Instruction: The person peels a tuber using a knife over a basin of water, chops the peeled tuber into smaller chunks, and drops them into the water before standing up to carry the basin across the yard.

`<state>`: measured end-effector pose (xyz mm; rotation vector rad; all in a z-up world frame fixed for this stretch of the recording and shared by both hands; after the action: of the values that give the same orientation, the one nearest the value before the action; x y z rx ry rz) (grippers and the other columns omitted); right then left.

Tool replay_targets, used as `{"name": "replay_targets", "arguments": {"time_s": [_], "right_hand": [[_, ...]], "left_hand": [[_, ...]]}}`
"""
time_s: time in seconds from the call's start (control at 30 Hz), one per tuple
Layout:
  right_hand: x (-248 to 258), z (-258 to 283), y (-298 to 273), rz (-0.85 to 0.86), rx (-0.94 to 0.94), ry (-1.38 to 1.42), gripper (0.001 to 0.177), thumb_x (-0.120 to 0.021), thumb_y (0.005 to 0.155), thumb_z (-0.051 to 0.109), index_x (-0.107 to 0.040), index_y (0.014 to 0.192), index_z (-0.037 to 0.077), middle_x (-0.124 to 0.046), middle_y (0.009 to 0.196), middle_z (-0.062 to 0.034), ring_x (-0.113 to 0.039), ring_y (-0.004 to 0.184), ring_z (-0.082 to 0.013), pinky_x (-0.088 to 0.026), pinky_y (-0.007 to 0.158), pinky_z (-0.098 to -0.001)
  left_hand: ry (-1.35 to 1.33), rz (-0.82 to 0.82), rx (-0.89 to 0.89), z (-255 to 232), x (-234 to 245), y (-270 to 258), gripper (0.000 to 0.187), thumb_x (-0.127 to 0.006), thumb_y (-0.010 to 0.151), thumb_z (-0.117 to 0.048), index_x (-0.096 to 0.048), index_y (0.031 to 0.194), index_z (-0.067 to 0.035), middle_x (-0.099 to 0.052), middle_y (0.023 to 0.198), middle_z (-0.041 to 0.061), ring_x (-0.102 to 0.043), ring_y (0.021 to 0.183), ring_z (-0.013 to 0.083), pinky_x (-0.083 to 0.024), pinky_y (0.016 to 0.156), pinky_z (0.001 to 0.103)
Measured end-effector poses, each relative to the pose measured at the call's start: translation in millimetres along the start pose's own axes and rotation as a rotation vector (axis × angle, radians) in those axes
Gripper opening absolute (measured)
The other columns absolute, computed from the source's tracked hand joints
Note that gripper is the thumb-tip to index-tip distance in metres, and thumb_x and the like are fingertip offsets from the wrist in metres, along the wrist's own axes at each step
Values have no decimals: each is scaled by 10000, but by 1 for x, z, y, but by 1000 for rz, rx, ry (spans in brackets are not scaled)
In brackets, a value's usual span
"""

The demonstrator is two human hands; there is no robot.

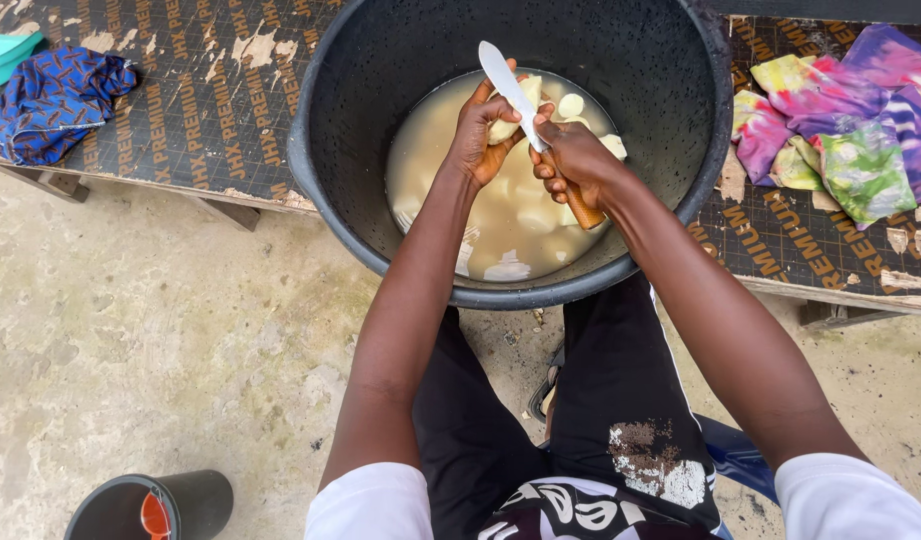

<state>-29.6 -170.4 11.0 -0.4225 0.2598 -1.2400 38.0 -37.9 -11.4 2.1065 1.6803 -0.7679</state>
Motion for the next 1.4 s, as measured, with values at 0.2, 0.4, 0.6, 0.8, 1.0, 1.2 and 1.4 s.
{"name": "replay_targets", "arguments": {"time_s": [0.2, 0.4, 0.6, 0.8, 1.0, 1.2, 1.4], "right_hand": [[48, 7, 6, -325, 328, 152, 518, -351, 1092, 525, -523, 853, 98, -510, 613, 18, -441, 421, -79, -399, 381, -284], [78, -3, 5, -463, 474, 335, 532, -338, 1105, 538, -520, 873, 95, -514, 629, 7, -491, 454, -82, -444, 400, -283], [84, -7, 10, -457, 466, 382, 517, -335, 1094, 534, -521, 873, 106, -518, 627, 7, -495, 453, -87, -449, 397, -285], [85, -4, 7, -514, 491, 417, 534, -350, 1069, 573, -510, 856, 110, -512, 619, 2, -511, 446, -90, -449, 383, -274], [86, -2, 1, -536, 498, 489, 533, -351, 1053, 585, -506, 858, 114, -513, 623, 6, -496, 442, -87, -428, 375, -272], [77, 0, 3, -518, 490, 460, 564, -374, 1048, 588, -523, 860, 77, -492, 609, -3, -460, 430, -91, -413, 371, -276], [70, 3, 1, -439, 531, 501, 569, -407, 1031, 604, -510, 858, 72, -486, 608, -5, -467, 427, -94, -418, 377, -270]], "left_hand": [[270, 8, 182, 42, 20, 12, 492, -636, 742, -56, -657, 1230, 1, -637, 1220, 109, -638, 1024, 209, -636, 924, 426], [650, -118, 452, 88, 46, 2, 237, -723, 764, -186, -666, 915, -12, -624, 888, 99, -633, 726, 209, -667, 681, 414], [939, -134, 654, 123, 60, 9, 314, -581, 805, -265, -687, 937, -1, -648, 883, 134, -658, 712, 357, -610, 575, 490], [1764, -48, 392, 114, 32, 40, 420, -627, 906, -391, -708, 1180, -83, -714, 1198, 137, -696, 1102, 331, -564, 879, 492], [2123, 175, 355, 122, -29, 81, 343, -663, 896, -242, -707, 1220, -137, -690, 1294, 100, -672, 1183, 317, -579, 914, 571], [2104, 184, 267, 191, -8, 151, 333, -685, 881, -256, -679, 1202, -166, -674, 1272, 84, -655, 1161, 312, -574, 883, 570], [2011, 51, 271, 216, 34, 145, 307, -665, 893, -281, -639, 1179, -172, -686, 1218, 88, -671, 1092, 304, -586, 827, 559]]}}
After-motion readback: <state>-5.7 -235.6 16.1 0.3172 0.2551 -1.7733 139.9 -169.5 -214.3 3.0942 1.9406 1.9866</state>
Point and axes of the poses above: each hand's wrist, its own y-axis towards the middle knuckle, its own x-axis out of the back of the hand, z = x × y, the point moved 7 cm from there along y, towards the middle knuckle
